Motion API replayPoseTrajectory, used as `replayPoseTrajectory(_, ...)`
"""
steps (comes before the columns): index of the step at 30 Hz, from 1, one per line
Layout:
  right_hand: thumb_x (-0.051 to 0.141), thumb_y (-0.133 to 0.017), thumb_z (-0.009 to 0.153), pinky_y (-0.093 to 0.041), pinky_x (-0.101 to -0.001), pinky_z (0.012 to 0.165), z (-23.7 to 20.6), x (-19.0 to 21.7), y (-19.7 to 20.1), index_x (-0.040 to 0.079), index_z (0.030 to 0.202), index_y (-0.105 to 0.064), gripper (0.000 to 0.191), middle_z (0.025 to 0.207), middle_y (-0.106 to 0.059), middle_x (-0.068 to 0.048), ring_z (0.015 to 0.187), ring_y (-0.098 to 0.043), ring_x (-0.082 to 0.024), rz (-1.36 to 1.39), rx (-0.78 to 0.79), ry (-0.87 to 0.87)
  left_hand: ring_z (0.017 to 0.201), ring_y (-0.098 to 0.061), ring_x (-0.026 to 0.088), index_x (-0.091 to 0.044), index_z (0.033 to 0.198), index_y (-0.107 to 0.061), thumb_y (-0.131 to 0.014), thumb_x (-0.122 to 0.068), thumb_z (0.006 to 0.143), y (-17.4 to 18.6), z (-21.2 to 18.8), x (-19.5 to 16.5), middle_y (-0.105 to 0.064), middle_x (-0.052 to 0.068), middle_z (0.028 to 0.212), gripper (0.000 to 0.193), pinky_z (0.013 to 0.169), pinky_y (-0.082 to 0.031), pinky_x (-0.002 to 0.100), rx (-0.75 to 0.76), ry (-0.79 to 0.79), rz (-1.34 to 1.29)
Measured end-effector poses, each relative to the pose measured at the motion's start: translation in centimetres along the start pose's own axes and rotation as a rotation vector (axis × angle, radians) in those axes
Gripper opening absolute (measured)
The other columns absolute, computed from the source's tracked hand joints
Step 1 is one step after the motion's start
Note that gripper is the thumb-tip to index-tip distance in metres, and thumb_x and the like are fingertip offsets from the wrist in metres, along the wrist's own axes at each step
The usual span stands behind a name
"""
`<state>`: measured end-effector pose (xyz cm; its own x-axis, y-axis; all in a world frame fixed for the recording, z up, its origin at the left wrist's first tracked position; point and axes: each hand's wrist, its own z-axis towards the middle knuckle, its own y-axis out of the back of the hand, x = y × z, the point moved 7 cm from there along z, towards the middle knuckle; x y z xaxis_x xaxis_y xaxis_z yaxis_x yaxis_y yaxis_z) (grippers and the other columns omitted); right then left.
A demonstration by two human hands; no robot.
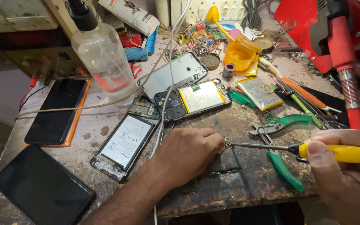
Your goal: The person uses a soldering iron to apply solder to a small electronic component on a cluttered workbench. They repeatedly heat the component and add solder, occasionally using a small container to retrieve more solder.
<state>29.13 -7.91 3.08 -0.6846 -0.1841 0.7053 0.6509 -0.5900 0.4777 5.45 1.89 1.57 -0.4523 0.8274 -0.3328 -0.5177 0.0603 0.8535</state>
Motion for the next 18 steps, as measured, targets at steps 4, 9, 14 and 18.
replayPoseTrajectory(4,0.015,-0.067,0.103,-0.055,-0.0235,0.076,-0.14,0.16,0.01,0.002,0.115,-0.060,0.019,0.096,-0.070,-0.010,0.078,-0.066,-0.009,0.030,0.017,0.026,0.079,-0.073,0.030,-0.008,0.091,-0.067,-0.065,-0.021,0.093,0.11,0.06,-0.07,-0.071,0.008,0.087,0.013,0.065,-0.057,0.044,-0.005,0.001,-0.014)
replayPoseTrajectory(9,0.016,-0.068,0.109,-0.054,-0.0208,0.079,-0.42,0.57,-0.04,0.002,0.110,-0.059,0.017,0.092,-0.070,-0.009,0.079,-0.066,-0.007,0.045,-0.014,0.079,0.080,-0.073,0.031,-0.007,0.090,-0.066,-0.065,-0.023,0.095,0.08,0.07,-0.02,-0.071,0.008,0.088,0.016,0.066,-0.057,0.045,-0.001,0.015,-0.017)
replayPoseTrajectory(14,0.019,-0.066,0.105,-0.051,-0.0253,0.066,0.31,0.34,0.00,-0.001,0.109,-0.061,0.021,0.076,-0.064,-0.008,0.068,-0.061,-0.010,-0.113,-0.034,-0.057,0.080,-0.073,0.032,-0.008,0.089,-0.066,-0.064,-0.022,0.094,0.14,0.01,0.02,-0.071,0.009,0.089,0.015,0.065,-0.057,0.046,0.001,0.021,-0.021)
replayPoseTrajectory(18,0.020,-0.067,0.107,-0.049,-0.0270,0.063,0.31,0.37,0.05,-0.001,0.111,-0.064,0.021,0.078,-0.064,-0.009,0.067,-0.059,-0.011,-0.153,-0.067,-0.099,0.080,-0.073,0.032,-0.007,0.089,-0.066,-0.064,-0.022,0.093,0.14,0.04,0.08,-0.071,0.009,0.088,0.015,0.065,-0.056,0.046,0.011,0.028,-0.021)
